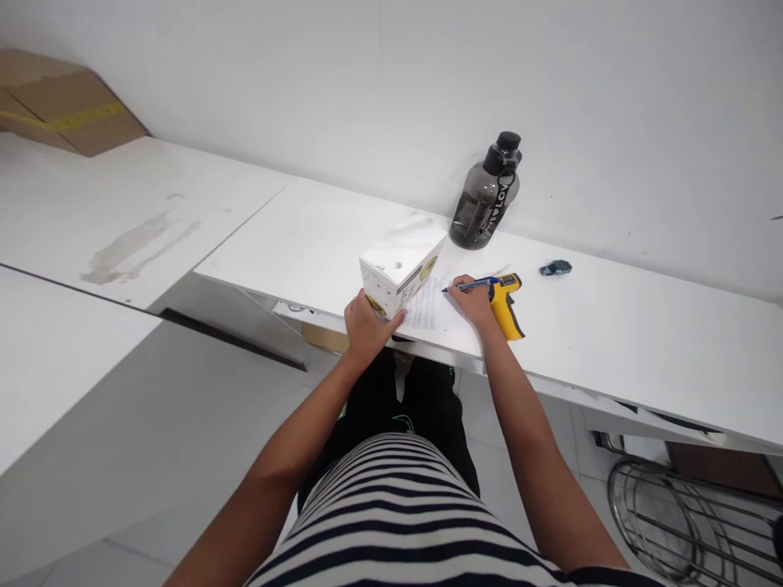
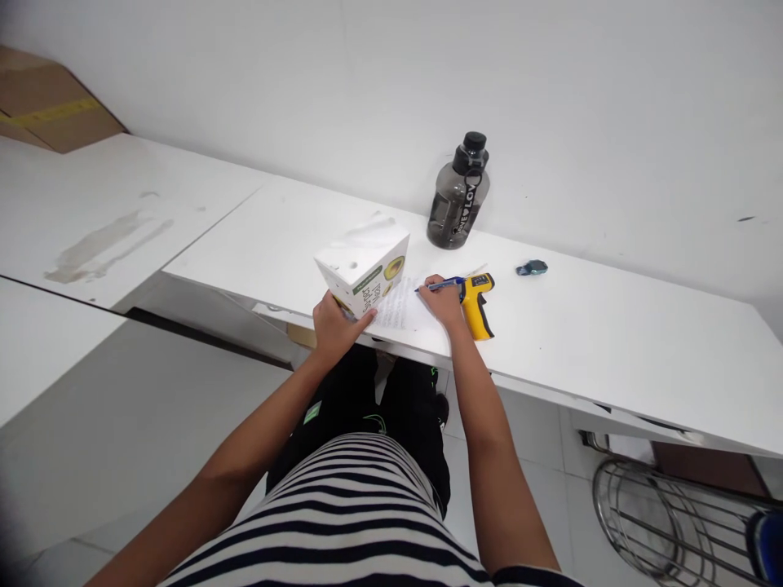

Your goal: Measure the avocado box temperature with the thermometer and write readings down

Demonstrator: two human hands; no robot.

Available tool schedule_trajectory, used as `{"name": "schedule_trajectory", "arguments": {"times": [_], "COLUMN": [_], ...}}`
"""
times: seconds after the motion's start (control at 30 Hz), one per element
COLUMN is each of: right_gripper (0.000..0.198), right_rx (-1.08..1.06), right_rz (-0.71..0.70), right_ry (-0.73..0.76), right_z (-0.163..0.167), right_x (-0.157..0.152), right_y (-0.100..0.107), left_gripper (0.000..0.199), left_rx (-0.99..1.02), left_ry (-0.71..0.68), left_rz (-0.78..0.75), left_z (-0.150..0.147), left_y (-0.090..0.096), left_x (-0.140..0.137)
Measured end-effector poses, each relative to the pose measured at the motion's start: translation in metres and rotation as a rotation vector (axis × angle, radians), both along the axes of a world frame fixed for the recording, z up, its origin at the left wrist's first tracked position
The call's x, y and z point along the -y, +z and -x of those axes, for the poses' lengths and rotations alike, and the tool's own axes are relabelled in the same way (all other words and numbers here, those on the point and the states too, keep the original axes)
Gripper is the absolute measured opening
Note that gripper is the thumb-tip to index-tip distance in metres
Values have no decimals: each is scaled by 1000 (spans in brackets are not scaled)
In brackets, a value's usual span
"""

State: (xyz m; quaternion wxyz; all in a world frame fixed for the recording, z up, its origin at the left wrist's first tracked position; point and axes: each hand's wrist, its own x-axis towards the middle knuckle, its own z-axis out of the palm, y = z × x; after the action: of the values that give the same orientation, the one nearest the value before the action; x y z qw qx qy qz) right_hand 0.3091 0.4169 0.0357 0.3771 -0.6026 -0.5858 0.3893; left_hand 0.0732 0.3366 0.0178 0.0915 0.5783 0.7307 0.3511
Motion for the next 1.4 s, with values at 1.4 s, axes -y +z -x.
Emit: {"name": "schedule_trajectory", "arguments": {"times": [1.4], "right_gripper": [50], "right_rx": [560], "right_rz": [-413], "right_ry": [-266], "right_z": [-3], "right_x": [24], "right_y": [14], "left_gripper": [88], "left_rx": [191], "left_ry": [-4], "left_rz": [-70], "left_z": [0], "left_y": [1], "left_x": [-2]}}
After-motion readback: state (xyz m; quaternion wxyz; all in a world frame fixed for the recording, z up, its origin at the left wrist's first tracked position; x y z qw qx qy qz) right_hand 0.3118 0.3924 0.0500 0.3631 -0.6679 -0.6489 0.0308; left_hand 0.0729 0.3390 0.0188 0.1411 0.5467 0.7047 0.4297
